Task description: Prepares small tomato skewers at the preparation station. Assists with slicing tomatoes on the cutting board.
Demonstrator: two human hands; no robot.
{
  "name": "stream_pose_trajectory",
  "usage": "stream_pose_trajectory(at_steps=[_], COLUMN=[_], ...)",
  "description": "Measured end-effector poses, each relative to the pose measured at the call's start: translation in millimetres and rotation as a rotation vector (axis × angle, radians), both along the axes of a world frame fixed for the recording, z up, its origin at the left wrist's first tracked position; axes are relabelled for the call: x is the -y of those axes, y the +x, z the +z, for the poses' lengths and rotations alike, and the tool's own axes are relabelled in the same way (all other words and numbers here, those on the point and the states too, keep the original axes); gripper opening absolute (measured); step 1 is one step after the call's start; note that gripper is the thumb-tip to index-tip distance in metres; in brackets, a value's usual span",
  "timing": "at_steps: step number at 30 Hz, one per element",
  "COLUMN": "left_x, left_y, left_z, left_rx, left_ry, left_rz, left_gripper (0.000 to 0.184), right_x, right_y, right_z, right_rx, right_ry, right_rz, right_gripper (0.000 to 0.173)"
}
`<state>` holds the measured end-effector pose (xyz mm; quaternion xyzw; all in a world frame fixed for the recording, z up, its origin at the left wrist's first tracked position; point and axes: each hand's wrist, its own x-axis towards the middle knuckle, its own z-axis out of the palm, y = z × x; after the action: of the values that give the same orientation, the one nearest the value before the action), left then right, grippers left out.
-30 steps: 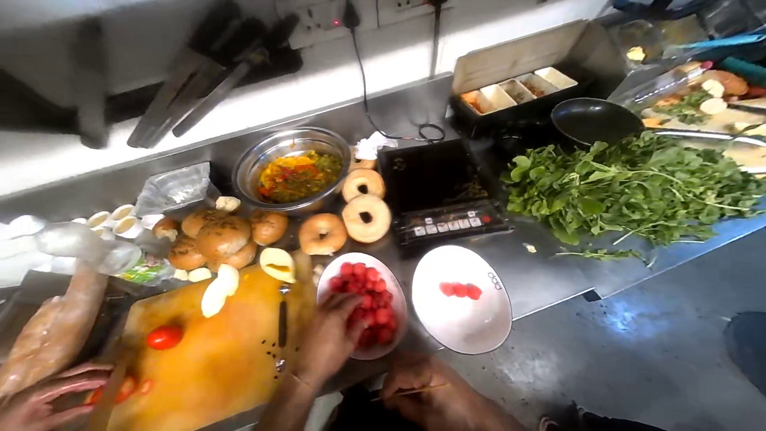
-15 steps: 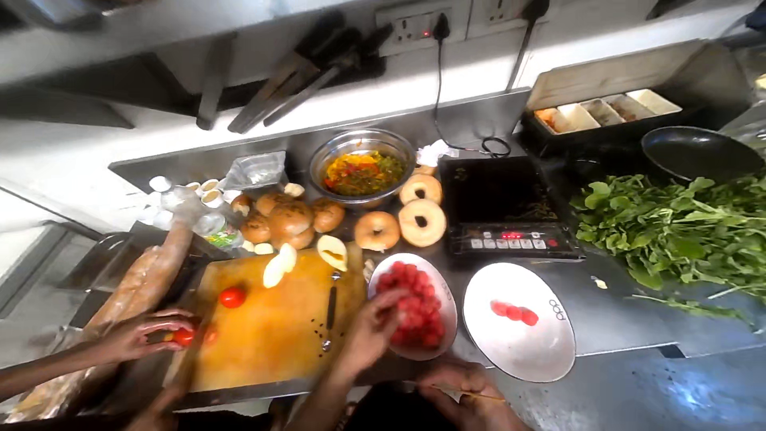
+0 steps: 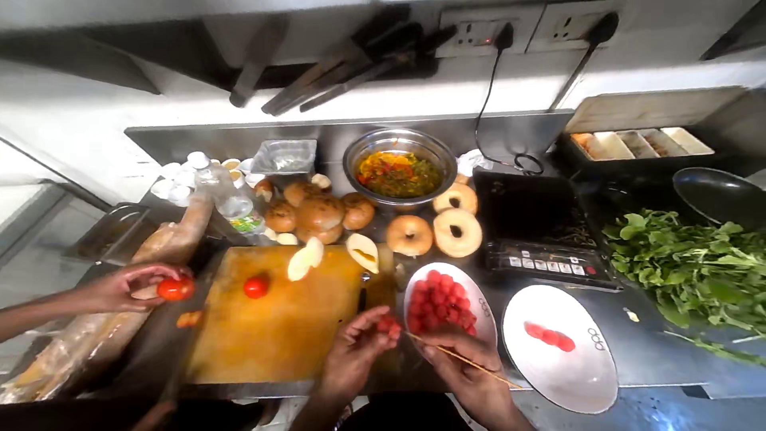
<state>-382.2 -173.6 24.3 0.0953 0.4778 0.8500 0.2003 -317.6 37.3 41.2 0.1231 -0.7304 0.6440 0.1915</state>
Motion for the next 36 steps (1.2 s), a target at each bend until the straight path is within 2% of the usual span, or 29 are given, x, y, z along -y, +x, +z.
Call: stream_pose_trajectory(at_steps=[8,12,17,25,31,36], left_x=[20.9,20.6,16.6,18.3,22.6,23.5], left_y=[2.5,3.4,3.4,4.8,7.1,8.7], left_z=[2.1,2.0,-1.5,-8.4,-12.4,-14.4], left_rx=[0.011,0.068,0.065,0.067,0.084,0.093], left_ry=[0.142,0.172,0.200,0.162,0.137,0.140], left_rz=[0.028,0.046,0.056,0.093,0.120,0.125], left_gripper=[0.031,0.032,0.032,0.031,0.031,0.030], right_x=[36.0,39.5,37.8,36.7,38.0,37.6], right_y=[-18.2,-24.2,-29.3,-39.5,-40.9,-44.4], right_z=[6.2,6.0,4.0,3.9,-0.4,0.0], right_rx=[-0.030,-0.076,-0.045,-0.047,-0.020,0.006], right_ry=[0.036,-0.029,0.002,0.022,-0.012,0.013], right_rz=[0.080,0.130,0.160,0.117,0.223,0.165], right_gripper=[0.012,0.011,0.010,0.013,0.009,0.012])
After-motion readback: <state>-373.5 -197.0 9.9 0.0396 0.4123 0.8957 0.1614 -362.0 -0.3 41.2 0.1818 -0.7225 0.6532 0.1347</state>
